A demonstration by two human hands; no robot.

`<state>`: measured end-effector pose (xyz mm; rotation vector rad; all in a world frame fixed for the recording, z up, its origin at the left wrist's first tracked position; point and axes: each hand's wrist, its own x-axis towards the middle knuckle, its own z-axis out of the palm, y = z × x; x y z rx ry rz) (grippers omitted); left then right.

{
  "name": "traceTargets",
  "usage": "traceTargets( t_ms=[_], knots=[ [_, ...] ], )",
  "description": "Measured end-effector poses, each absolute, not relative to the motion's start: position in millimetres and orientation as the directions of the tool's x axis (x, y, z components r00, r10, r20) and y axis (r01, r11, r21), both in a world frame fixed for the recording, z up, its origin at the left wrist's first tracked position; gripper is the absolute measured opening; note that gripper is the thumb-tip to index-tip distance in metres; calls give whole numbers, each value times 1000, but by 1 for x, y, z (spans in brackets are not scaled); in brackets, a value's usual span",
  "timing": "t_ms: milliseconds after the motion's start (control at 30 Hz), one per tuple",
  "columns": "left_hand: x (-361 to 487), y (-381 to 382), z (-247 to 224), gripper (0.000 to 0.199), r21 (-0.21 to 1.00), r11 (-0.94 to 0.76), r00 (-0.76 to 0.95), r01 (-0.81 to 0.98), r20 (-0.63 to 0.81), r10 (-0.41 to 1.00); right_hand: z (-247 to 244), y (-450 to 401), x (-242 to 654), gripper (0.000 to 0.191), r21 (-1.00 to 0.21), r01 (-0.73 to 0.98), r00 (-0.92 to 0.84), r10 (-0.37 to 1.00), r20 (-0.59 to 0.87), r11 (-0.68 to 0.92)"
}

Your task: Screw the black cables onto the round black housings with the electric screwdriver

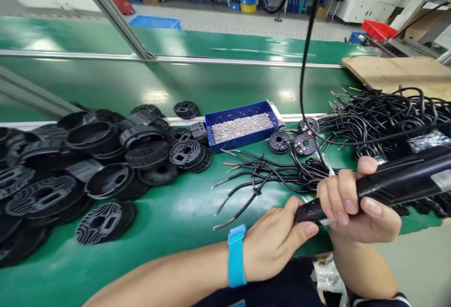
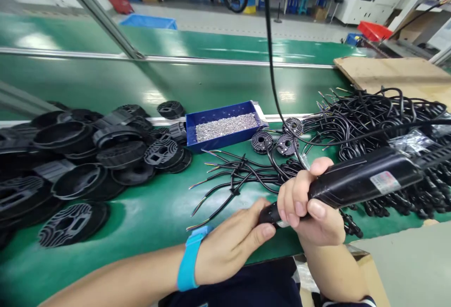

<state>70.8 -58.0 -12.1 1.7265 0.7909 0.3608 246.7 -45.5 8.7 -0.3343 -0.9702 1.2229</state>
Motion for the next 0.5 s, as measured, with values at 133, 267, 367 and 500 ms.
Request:
traceTargets(
  t_ms=[133, 267, 367, 500],
  knots=[
    [62, -60, -14, 56, 960, -52, 750, 274, -180, 636, 8, -47, 242, 29, -681, -678, -63, 900, 431, 278],
    [43, -60, -22, 58, 948, -139, 767, 286, -139, 626, 10, -42, 250, 30, -653, -721, 7, 945, 327, 231],
    [20, -50, -38, 53, 869, -309, 645, 387, -15, 764, 12, -36, 262, 38, -665, -714, 112, 973, 201, 219],
    [-5, -5, -54, 31, 527, -466, 409, 711, 228, 883, 6, -30, 261, 41, -878, -478, -16, 999, 42, 30]
  ],
)
